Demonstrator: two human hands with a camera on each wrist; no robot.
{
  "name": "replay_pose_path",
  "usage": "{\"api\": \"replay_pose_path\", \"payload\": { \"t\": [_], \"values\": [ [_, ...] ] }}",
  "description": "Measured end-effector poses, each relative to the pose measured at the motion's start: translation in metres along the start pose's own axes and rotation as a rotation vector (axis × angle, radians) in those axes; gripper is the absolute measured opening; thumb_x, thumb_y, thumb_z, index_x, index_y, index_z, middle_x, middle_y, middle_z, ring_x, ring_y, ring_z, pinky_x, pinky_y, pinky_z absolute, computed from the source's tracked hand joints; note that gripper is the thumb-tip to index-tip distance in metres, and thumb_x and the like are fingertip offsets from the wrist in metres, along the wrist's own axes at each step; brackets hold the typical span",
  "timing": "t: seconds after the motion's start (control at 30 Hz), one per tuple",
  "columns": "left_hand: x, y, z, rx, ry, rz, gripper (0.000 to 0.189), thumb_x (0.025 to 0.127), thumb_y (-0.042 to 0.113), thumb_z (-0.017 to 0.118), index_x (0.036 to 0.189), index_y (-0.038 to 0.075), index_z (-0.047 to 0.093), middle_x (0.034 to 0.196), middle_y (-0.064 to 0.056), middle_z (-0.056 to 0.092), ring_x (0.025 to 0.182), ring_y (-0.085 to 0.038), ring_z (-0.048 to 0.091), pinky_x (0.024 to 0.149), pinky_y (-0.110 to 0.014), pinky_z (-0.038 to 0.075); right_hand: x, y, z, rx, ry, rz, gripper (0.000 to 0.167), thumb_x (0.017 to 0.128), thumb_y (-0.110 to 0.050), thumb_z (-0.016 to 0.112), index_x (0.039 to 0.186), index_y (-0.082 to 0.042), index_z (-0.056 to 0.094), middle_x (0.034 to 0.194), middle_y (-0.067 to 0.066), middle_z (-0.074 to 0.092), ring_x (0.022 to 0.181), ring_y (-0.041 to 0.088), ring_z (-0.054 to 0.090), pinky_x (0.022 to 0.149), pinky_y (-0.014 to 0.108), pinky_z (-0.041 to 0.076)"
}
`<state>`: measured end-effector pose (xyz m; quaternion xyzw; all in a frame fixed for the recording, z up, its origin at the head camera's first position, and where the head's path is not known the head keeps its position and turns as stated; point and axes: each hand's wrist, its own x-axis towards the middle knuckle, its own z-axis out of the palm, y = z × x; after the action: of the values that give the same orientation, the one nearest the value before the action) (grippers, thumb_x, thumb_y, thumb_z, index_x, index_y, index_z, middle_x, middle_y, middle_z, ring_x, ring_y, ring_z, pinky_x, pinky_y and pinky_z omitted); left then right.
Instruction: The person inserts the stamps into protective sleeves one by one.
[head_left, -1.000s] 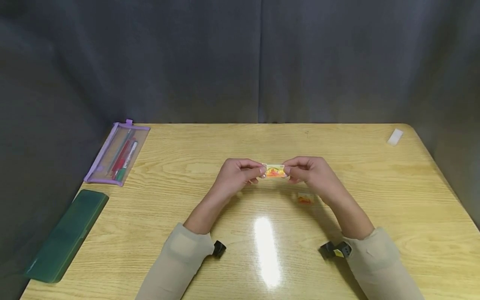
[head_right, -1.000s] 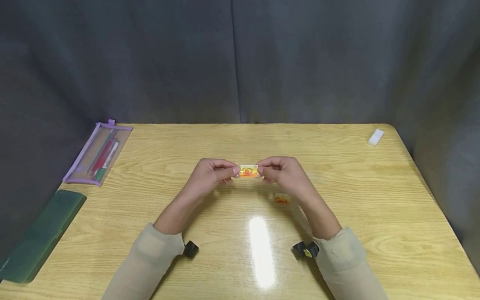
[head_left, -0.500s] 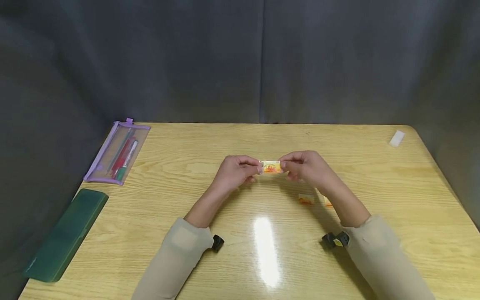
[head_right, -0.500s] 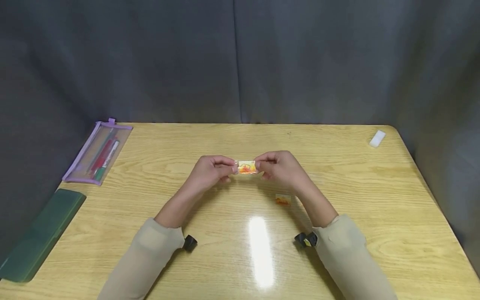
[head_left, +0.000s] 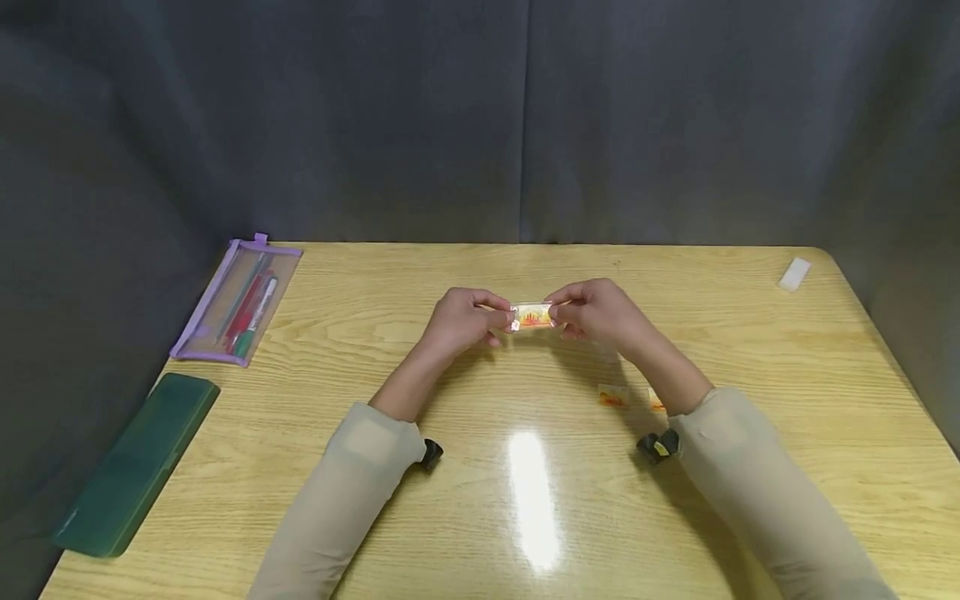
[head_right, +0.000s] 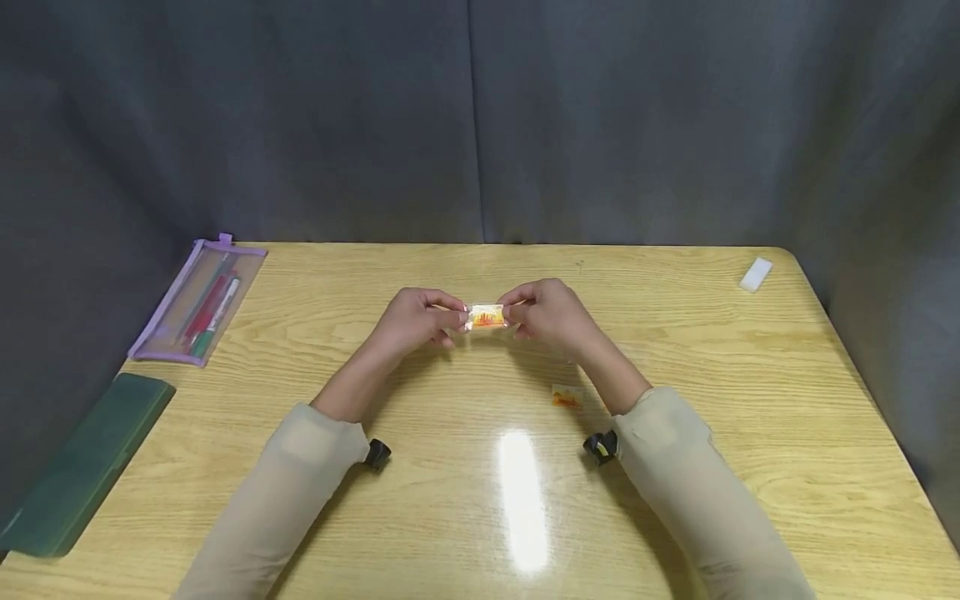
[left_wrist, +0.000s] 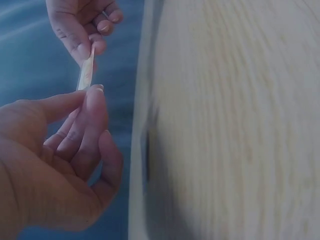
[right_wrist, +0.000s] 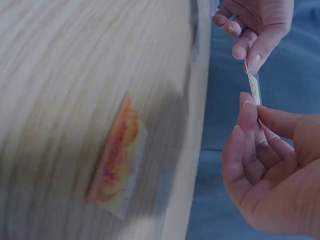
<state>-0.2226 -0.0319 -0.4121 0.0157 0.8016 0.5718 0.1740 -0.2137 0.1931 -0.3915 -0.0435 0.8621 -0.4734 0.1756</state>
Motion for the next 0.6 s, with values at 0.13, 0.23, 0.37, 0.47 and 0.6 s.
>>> {"api": "replay_pose_path", "payload": {
  "t": [0.13, 0.23, 0.37, 0.47, 0.6],
  "values": [
    [0.004, -0.002, 0.001, 0.044, 0.018, -0.032, 0.012, 0.092, 0.019, 0.077, 0.101, 0.011, 0.077, 0.091, -0.007, 0.078, 0.062, -0.022, 0.071, 0.066, -0.032, 0.061, 0.009, 0.003, 0.003, -0.014, -0.009, 0.01, 0.028, 0.102, -0.012, 0.057, 0.124, 0.0, 0.069, 0.103, 0.017, 0.073, 0.074, 0.017, 0.066, 0.07, 0.032, 0.06],
    [0.005, -0.004, 0.003, 0.129, 0.039, -0.054, 0.011, 0.091, 0.02, 0.077, 0.1, 0.013, 0.077, 0.088, -0.005, 0.079, 0.062, -0.019, 0.072, 0.065, -0.029, 0.059, 0.015, 0.006, 0.005, -0.031, -0.027, 0.024, 0.027, 0.102, -0.013, 0.059, 0.124, -0.002, 0.069, 0.099, 0.016, 0.074, 0.066, 0.016, 0.062, 0.057, 0.027, 0.05],
    [0.006, -0.003, 0.007, 0.318, 0.069, -0.066, 0.01, 0.09, 0.027, 0.077, 0.099, 0.021, 0.077, 0.077, -0.002, 0.078, 0.062, -0.016, 0.072, 0.061, -0.029, 0.048, 0.022, 0.01, 0.008, -0.074, -0.041, 0.055, 0.026, 0.102, -0.015, 0.06, 0.123, -0.004, 0.069, 0.095, 0.012, 0.075, 0.063, 0.015, 0.06, 0.054, 0.025, 0.046],
    [0.007, -0.002, 0.009, 0.416, 0.086, -0.068, 0.012, 0.088, 0.031, 0.078, 0.099, 0.025, 0.078, 0.073, 0.0, 0.077, 0.061, -0.014, 0.07, 0.058, -0.031, 0.042, 0.025, 0.012, 0.01, -0.085, -0.043, 0.084, 0.025, 0.102, -0.015, 0.061, 0.122, -0.004, 0.07, 0.096, 0.012, 0.075, 0.067, 0.014, 0.063, 0.059, 0.025, 0.053],
    [0.008, -0.003, 0.011, 0.457, 0.095, -0.083, 0.01, 0.088, 0.031, 0.079, 0.097, 0.026, 0.078, 0.07, 0.002, 0.075, 0.059, -0.012, 0.069, 0.059, -0.032, 0.042, 0.027, 0.014, 0.013, -0.097, -0.06, 0.103, 0.024, 0.102, -0.015, 0.06, 0.121, -0.003, 0.07, 0.099, 0.012, 0.074, 0.075, 0.014, 0.069, 0.067, 0.027, 0.059]
  ]
}}
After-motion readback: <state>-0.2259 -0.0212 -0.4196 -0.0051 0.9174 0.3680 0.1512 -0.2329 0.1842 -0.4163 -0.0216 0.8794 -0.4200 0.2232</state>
